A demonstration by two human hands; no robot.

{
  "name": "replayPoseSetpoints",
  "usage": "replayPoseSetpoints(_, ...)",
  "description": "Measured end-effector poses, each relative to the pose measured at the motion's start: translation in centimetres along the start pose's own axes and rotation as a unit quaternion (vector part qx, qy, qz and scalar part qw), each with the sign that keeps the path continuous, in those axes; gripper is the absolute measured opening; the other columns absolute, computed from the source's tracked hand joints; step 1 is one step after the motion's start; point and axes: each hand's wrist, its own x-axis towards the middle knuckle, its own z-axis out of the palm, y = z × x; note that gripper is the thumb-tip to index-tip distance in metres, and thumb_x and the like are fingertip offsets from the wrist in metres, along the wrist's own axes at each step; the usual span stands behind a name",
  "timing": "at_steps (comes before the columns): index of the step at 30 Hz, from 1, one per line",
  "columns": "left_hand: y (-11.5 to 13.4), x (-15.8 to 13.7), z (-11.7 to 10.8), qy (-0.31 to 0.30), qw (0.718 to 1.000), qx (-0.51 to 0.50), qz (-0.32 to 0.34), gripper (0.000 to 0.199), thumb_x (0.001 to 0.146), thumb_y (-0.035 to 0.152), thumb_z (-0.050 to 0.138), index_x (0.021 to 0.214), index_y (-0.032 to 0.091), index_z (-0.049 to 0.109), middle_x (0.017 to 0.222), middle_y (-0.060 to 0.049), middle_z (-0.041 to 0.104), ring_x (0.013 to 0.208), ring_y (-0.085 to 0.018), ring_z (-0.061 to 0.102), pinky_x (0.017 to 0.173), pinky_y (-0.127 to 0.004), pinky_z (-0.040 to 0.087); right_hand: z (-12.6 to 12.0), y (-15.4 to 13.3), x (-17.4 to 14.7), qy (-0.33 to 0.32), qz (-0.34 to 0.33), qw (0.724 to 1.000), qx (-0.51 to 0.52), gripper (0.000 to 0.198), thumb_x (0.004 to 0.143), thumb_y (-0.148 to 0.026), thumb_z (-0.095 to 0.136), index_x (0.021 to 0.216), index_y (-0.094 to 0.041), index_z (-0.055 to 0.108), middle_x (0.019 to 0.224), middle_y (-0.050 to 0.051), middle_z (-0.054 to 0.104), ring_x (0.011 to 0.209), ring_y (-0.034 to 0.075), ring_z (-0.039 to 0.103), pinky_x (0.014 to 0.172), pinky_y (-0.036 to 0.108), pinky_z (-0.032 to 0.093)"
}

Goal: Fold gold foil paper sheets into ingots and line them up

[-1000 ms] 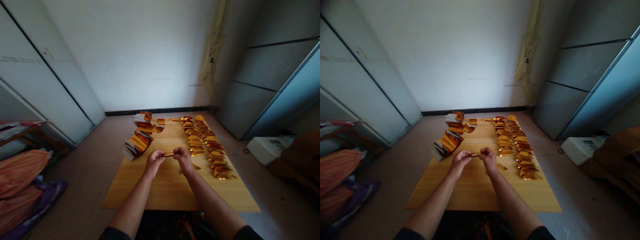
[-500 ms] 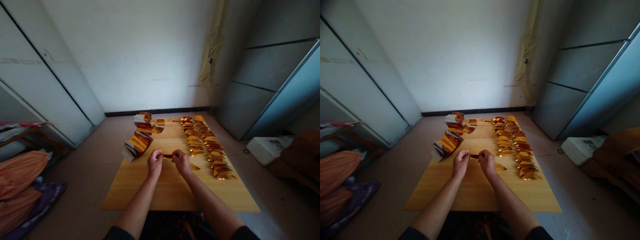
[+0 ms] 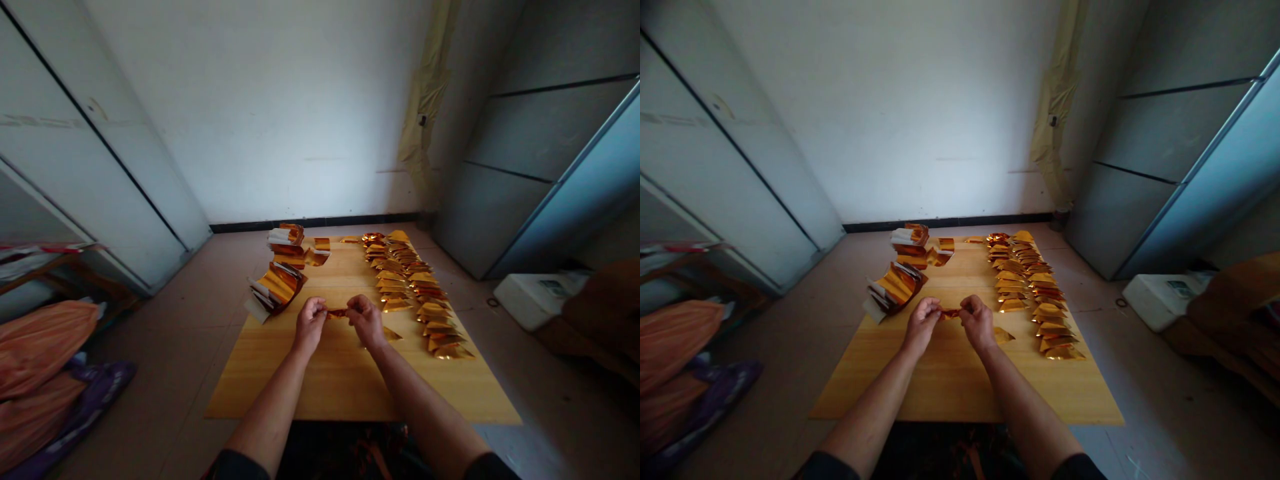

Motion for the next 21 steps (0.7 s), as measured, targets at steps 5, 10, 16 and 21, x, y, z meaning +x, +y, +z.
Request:
replayPoseSetpoints(5,0.6,0.1,0.3,0.024,0.999,0.042,0.007,0.018,0.067,0.016,0.057,0.084,0.018,0.060,0.077,-0.001,0.063,0.074,-0.014,0.060,0.070,-0.024,0.047,-0.2,0.3,0.2,0.009,-0.062,0.992,-0.107,0.007,0.066,-0.023,0.046,0.065,-0.022,0.053,0.056,-0.003,0.056,0.054,0.013,0.051,0.053,0.022,0.038)
replayPoseSetpoints(10,1.3,0.1,0.8,0.017,1.000,0.022,-0.005,0.024,0.065,0.013,0.054,0.088,0.018,0.059,0.071,0.001,0.061,0.066,-0.013,0.058,0.064,-0.022,0.046,-0.4,0.7,0.6,0.025,-0.030,0.995,-0.092,0.007,0.064,-0.023,0.046,0.065,-0.022,0.052,0.052,-0.004,0.053,0.053,0.014,0.051,0.050,0.022,0.037)
replayPoseSetpoints(16,0.9,0.2,0.7,0.007,0.999,0.044,0.010,0.025,0.068,0.014,0.053,0.092,0.018,0.059,0.071,0.002,0.061,0.065,-0.011,0.057,0.063,-0.021,0.045,-0.7,0.4,0.3,0.028,-0.054,0.986,-0.155,0.010,0.067,-0.022,0.045,0.066,-0.022,0.054,0.055,-0.003,0.055,0.053,0.014,0.051,0.053,0.023,0.036)
replayPoseSetpoints(21,0.7,0.1,0.6,-0.007,0.996,0.090,0.007,0.032,0.068,0.019,0.061,0.099,0.019,0.063,0.088,-0.001,0.065,0.061,-0.009,0.055,0.061,-0.021,0.045,-1.6,-0.2,0.3,0.018,-0.099,0.966,-0.236,0.014,0.072,-0.022,0.045,0.069,-0.023,0.058,0.065,0.000,0.062,0.060,0.015,0.055,0.058,0.024,0.036)
